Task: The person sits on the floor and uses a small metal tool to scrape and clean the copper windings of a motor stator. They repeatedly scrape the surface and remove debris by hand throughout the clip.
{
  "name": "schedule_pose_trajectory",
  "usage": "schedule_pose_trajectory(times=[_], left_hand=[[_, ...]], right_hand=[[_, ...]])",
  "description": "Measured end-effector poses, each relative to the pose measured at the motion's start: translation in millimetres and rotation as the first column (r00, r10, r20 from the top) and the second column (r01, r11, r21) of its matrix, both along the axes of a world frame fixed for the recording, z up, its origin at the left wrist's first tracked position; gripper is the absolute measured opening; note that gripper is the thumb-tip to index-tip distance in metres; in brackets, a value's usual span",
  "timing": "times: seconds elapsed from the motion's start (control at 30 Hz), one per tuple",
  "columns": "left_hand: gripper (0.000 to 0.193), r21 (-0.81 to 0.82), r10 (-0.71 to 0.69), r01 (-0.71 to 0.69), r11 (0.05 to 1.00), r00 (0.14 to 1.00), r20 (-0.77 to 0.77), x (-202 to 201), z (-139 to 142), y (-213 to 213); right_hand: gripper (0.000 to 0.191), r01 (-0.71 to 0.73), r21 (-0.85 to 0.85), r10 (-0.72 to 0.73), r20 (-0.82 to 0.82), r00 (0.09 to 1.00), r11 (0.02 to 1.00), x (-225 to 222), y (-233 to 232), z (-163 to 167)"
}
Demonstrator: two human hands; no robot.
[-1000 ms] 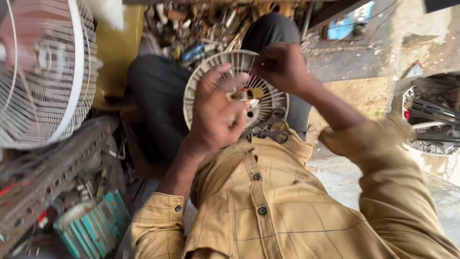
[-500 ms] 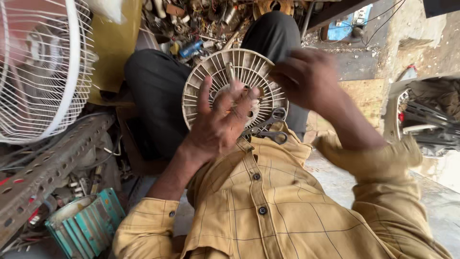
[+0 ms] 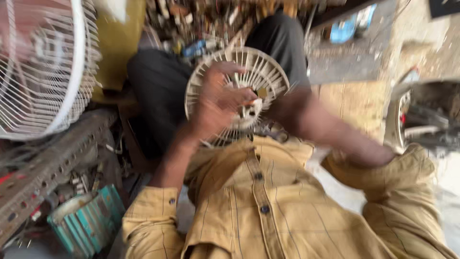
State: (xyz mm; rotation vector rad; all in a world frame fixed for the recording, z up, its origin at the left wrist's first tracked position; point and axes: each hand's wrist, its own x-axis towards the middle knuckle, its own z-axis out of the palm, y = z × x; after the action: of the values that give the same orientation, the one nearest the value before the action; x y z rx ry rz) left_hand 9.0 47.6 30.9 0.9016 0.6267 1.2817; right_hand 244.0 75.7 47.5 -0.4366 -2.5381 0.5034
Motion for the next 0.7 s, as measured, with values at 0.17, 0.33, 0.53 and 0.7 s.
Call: schedule_pose_trajectory(times=[0.17,0.33,0.53,0.7], left_hand=[[0.005,0.678,0.563,-0.027,0.734,0.583,-0.586,-0.3,-34.1,-34.0],[0.015,0.245,0.200,0.008,0.970,0.553,-0.809,-13.2,-39.8,35.6],[0.020,0.151,-0.017,0.152,0.977,0.757,-0.653,-18.9,-1.6,30.7],[0.020,0.779,0.825,0.394,0.488,0.084,-0.559,-0.5,-32.3,-39.0]], right_hand=[[0.011,0.362,-0.380,-0.370,0.055,0.927,0.851,-10.4,50.6,-53.1],[0.007,0.341,-0.064,-0.346,-0.095,0.934,0.938,-24.7,61.0,-76.0],[0.005,0.011,0.011,-0.013,0.151,0.989,1.000,-9.1,-6.0,-13.8],[0.010,0.352,-0.172,-0.344,0.076,0.936,0.920,12.4,28.3,-53.8]])
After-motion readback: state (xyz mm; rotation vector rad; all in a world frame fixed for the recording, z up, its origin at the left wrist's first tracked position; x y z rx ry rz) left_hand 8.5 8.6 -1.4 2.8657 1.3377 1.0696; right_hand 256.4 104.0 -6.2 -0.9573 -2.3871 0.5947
